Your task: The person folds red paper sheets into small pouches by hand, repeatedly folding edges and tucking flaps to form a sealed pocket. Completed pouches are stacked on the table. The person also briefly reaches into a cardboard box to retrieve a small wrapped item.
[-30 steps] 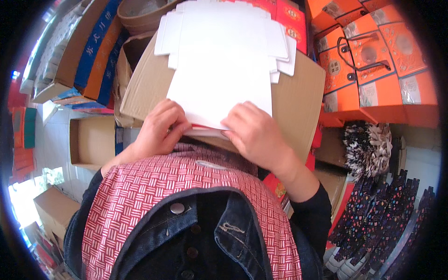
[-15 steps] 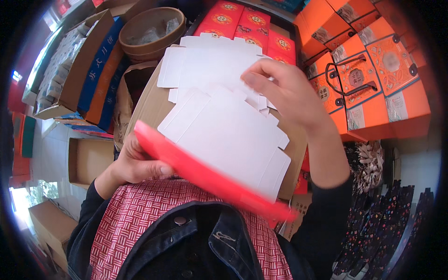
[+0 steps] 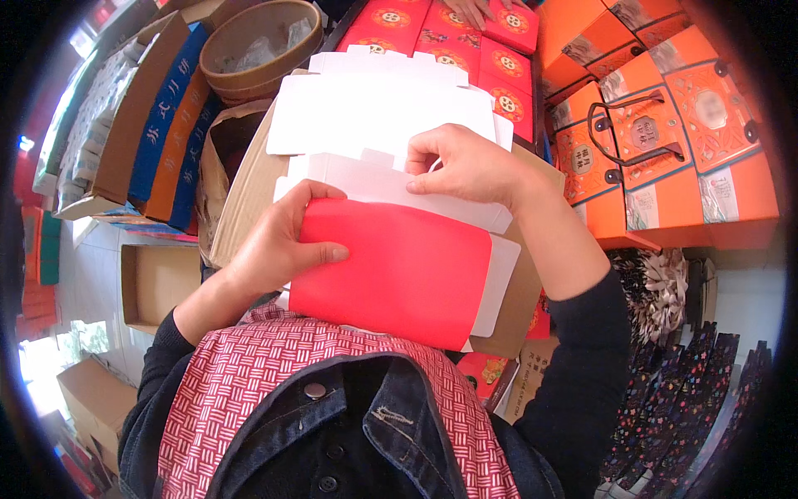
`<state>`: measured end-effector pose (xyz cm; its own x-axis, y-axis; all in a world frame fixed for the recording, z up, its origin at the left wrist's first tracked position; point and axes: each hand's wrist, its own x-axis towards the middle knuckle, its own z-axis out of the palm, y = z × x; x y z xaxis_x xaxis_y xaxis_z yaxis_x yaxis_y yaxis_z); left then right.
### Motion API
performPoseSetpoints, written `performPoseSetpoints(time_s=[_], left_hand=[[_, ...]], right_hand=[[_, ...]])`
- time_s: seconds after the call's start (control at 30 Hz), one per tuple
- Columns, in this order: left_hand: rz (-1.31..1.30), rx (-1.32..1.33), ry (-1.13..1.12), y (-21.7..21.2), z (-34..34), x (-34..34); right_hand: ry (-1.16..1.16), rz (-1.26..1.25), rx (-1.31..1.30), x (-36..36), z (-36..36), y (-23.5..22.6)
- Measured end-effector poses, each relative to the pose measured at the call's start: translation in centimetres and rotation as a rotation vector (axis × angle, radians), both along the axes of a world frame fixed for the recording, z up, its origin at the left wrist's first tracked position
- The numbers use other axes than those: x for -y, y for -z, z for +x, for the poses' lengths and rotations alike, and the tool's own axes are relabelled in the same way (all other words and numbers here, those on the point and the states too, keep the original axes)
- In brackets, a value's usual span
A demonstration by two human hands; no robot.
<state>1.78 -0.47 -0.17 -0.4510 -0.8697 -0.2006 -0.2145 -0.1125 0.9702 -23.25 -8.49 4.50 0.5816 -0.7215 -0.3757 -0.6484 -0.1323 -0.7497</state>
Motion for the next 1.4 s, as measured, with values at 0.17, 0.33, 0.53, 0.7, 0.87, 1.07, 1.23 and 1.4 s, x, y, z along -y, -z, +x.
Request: performPoseSetpoints(time_s=[0.17,0.33,0.53,0.7,0.87,1.07,1.23,1.4], left_hand=[[-0.016,-0.142,-0.01,-0.6,0.7,-1.2],[0.084,-0.3,-0.014,-1.0,0.6,-1.9],[-0.019,-0.288,-0.224,-0.2,-0.3,-2.9],[-0.043,-0.196,-0.167,0.3,0.0,-3.1],[-0.034,-0.288,-0.229,0.6,0.1,-3.2],[-0.055,-0.201,-0.227,1.2,0.3,-3.1],[-0.031,-0.296,-0.17,0.6,0.4,-3.0],[-0.065,-0.242,-0.174,0.1,0.7,-2.8]], right_hand=[[-0.079,0.171,0.228,-1.8,1.5,-3.3],[-0.183,0.202,0.062,-1.2,3.7,-4.7],[-0.024,0.209,0.184,-3.5,4.7,-4.2],[-0.25,-0.358,0.038,-4.7,5.4,-3.4],[-0.173,-0.253,0.009,-4.7,5.7,-3.8],[-0.233,-0.194,-0.034,-4.4,5.9,-3.6],[-0.206,-0.3,0.067,-3.8,5.9,-3.1],[-0.322,-0.29,0.069,-3.8,5.6,-4.0]])
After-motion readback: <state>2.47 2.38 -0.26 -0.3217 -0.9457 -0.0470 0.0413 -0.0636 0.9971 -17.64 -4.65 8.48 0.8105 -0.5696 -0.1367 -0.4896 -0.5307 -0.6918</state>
